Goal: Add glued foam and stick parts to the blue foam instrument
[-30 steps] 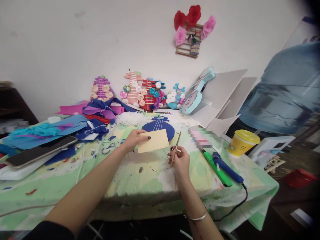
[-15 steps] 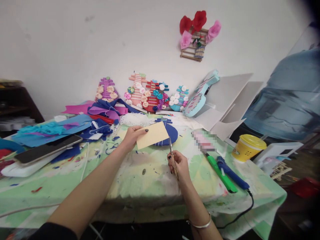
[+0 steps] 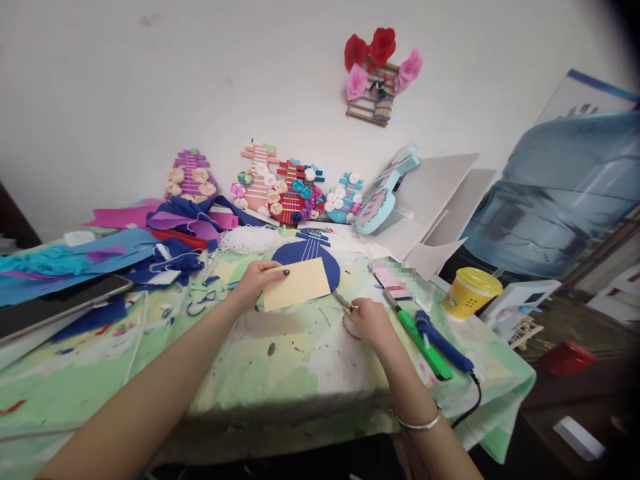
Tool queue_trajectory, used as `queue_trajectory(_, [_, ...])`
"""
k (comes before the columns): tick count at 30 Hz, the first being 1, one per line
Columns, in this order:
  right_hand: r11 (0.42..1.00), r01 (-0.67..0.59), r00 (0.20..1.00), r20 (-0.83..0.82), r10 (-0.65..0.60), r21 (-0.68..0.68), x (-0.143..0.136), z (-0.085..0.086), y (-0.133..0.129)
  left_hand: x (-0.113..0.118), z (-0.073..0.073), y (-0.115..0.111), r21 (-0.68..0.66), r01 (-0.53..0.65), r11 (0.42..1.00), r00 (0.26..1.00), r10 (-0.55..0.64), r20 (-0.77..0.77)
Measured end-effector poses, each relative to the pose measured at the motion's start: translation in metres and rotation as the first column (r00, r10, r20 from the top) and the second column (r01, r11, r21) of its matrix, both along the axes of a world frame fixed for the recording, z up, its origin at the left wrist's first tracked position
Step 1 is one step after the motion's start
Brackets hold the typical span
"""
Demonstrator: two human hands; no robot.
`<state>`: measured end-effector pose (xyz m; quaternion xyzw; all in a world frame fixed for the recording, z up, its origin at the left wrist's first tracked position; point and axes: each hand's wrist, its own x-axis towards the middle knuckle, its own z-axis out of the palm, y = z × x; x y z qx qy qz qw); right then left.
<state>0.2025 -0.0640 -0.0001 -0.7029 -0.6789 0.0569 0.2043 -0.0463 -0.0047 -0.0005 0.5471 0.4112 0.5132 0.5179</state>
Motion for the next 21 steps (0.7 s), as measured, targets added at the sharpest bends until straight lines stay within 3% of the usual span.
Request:
queue_trajectory(2, [0.999,-0.021,0.999,-0.039,0.023,0.036,0.001,0.007,0.0,0.002,0.0,-0.001,0.027,0.035,0.999,0.997,-0.033,-0.069])
queue_trajectory(4, [0.993,-0.085,0.975,-0.196,0.099,0.079,0.001,0.011,0.001,0.004,-0.001,-0.003,0.056,0.06,0.997,0.987,-0.05,-0.153])
queue_trajectory(7, [0.971,-0.21,0.832,-0.5,0.241,0.118,-0.002,0.01,0.006,0.008,-0.003,-0.005,0.102,0.092,0.991,0.958,-0.06,-0.281])
queue_trajectory(11, [0.954,-0.266,0.696,-0.656,0.291,0.14,-0.008,-0.002,0.012,0.011,-0.007,0.0,0.164,0.132,0.978,0.917,-0.058,-0.395])
queue_trajectory(14, [0.974,-0.17,0.653,-0.723,0.227,0.152,0.0,-0.005,0.02,0.012,0.0,-0.001,0.297,-0.009,0.955,0.915,0.128,-0.382])
queue_trajectory(16, [0.987,-0.024,0.65,-0.748,0.134,0.156,0.016,-0.001,0.03,0.014,0.011,-0.016,0.463,-0.208,0.862,0.873,0.377,-0.31])
queue_trajectory(17, [0.987,0.026,0.649,-0.754,0.104,0.159,0.027,0.004,0.038,0.014,0.017,-0.028,0.528,-0.249,0.812,0.854,0.441,-0.276])
queue_trajectory(19, [0.98,0.104,0.649,-0.759,0.064,0.171,0.052,0.014,0.058,0.014,0.025,-0.061,0.627,-0.268,0.731,0.839,0.497,-0.22])
queue_trajectory(21, [0.964,0.195,0.649,-0.761,0.012,0.182,0.077,0.025,0.081,0.01,0.026,-0.092,0.626,-0.271,0.731,0.848,0.489,-0.204])
